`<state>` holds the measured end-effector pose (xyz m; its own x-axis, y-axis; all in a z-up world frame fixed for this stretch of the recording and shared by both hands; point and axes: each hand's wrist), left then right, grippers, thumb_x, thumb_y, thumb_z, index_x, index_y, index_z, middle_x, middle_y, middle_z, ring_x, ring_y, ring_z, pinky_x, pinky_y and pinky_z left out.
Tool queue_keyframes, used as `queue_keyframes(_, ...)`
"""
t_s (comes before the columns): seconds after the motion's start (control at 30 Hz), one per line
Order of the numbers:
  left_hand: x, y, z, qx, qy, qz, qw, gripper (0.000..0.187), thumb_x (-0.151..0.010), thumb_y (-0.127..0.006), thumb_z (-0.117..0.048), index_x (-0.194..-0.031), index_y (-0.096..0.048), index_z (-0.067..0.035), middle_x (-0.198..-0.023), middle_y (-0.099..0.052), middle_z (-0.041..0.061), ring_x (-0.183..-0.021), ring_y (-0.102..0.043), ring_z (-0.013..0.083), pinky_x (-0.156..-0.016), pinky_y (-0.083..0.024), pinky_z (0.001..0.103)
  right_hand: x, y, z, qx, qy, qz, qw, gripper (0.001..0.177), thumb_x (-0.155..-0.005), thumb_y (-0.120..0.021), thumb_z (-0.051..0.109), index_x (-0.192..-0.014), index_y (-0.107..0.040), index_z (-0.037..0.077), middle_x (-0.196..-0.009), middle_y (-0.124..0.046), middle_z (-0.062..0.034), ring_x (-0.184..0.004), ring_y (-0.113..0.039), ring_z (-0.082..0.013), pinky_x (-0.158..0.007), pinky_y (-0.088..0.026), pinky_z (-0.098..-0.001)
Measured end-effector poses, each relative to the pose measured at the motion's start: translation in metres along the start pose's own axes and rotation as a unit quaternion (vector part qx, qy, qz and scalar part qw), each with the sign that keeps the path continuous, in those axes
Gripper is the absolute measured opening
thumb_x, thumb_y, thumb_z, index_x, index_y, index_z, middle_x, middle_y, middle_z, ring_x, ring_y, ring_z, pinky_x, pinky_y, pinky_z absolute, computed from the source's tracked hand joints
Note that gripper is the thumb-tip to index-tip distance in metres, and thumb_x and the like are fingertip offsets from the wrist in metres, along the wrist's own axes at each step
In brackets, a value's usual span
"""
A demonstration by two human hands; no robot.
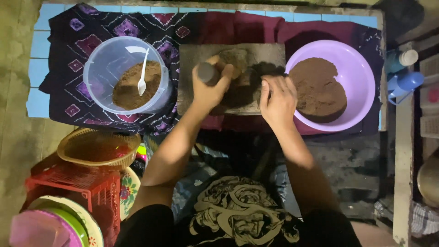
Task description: Grinding a brown substance on a stone slab using a stone pestle and transferring the result into a bowl.
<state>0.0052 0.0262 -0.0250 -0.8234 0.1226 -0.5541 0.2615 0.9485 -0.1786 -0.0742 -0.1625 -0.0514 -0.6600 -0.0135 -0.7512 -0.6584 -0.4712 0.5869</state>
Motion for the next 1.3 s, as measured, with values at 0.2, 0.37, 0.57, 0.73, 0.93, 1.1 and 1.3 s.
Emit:
queue_keyframes(0.2, -0.016, -0.006, -0.052, -0.066, -0.014, -0.052, 0.996, 0.013, -0.091, -0.076, -0.003, -0.086, -0.065, -0.003, -0.063, -0.059, 0.01, -0.062, -0.059, 0.0169, -0.069, -0.049, 0.035, 0.002, 0.001, 0.004, 0.017, -0.02, 0.003, 1.0, 0.021, -0.108, -0.055, 0.016, -0.101, -0.073, 0.008, -0.08, -0.062, -0.0098, -0.073, -0.062, -0.033, -0.074, -0.05, -0.0419)
queue_keyframes(0.37, 0.0, -0.001, -0.04, 0.007, 0.005, -0.08, 0.997, 0.031, -0.098, -0.068, -0.003, -0.07, -0.054, -0.008, -0.048, -0.05, 0.003, -0.041, -0.05, 0.0124, -0.049, -0.043, 0.025, 0.002, -0.005, -0.002, 0.022, -0.012, -0.002, 1.0, 0.02, -0.108, -0.056, 0.017, -0.1, -0.073, 0.01, -0.08, -0.063, -0.0076, -0.073, -0.063, -0.0311, -0.074, -0.05, -0.0403)
queue_keyframes(0.57, 0.005, -0.004, -0.07, 0.032, -0.032, -0.089, 0.995, 0.036, -0.094, -0.065, 0.004, -0.064, -0.049, -0.007, -0.044, -0.041, 0.003, -0.036, -0.041, 0.0105, -0.041, -0.037, 0.025, 0.003, -0.006, -0.003, 0.04, -0.016, -0.001, 0.999, 0.018, -0.104, -0.06, 0.015, -0.092, -0.073, 0.011, -0.076, -0.062, -0.0069, -0.071, -0.062, -0.0302, -0.073, -0.05, -0.0392)
queue_keyframes(0.73, -0.011, 0.001, -0.065, -0.089, -0.069, -0.023, 0.993, 0.034, -0.091, -0.071, 0.0, -0.061, -0.055, -0.005, -0.049, -0.047, 0.006, -0.046, -0.041, 0.013, -0.049, -0.037, 0.029, 0.002, -0.009, -0.003, 0.067, -0.014, -0.01, 0.998, 0.022, -0.103, -0.063, 0.019, -0.084, -0.07, 0.011, -0.073, -0.06, -0.007, -0.071, -0.062, -0.0307, -0.072, -0.05, -0.0391)
queue_keyframes(0.93, -0.015, -0.01, -0.054, -0.017, -0.043, -0.081, 0.996, 0.038, -0.089, -0.071, 0.001, -0.057, -0.053, -0.008, -0.042, -0.044, 0.003, -0.036, -0.041, 0.0107, -0.043, -0.035, 0.026, 0.004, -0.006, -0.001, 0.052, -0.04, 0.02, 0.998, 0.022, -0.105, -0.06, 0.019, -0.09, -0.074, 0.01, -0.077, -0.066, -0.0058, -0.071, -0.065, -0.0285, -0.074, -0.049, -0.0384)
queue_keyframes(1.1, -0.009, -0.014, -0.017, 0.09, -0.03, -0.099, 0.991, 0.034, -0.092, -0.063, 0.001, -0.062, -0.05, -0.006, -0.043, -0.037, 0.003, -0.036, -0.038, 0.0119, -0.038, -0.032, 0.027, 0.008, -0.006, -0.002, 0.042, -0.033, 0.018, 0.998, 0.018, -0.105, -0.06, 0.02, -0.099, -0.075, 0.012, -0.08, -0.065, -0.0058, -0.075, -0.064, -0.0301, -0.074, -0.05, -0.0403)
queue_keyframes(1.3, -0.01, -0.012, -0.053, 0.133, -0.089, -0.07, 0.985, 0.037, -0.093, -0.058, 0.008, -0.062, -0.044, -0.006, -0.042, -0.033, 0.001, -0.033, -0.033, 0.0099, -0.036, -0.028, 0.025, 0.004, -0.003, -0.003, 0.041, -0.028, 0.024, 0.998, 0.02, -0.106, -0.058, 0.02, -0.098, -0.074, 0.01, -0.08, -0.064, -0.0076, -0.076, -0.064, -0.0324, -0.073, -0.05, -0.0423)
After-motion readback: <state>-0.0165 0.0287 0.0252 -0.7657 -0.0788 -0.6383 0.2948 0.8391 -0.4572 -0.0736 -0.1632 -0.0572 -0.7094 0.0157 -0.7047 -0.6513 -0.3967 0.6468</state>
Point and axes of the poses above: each hand's wrist, its own x-axis away from the middle knuckle, its own y-axis out of the back of the hand, z = x × y
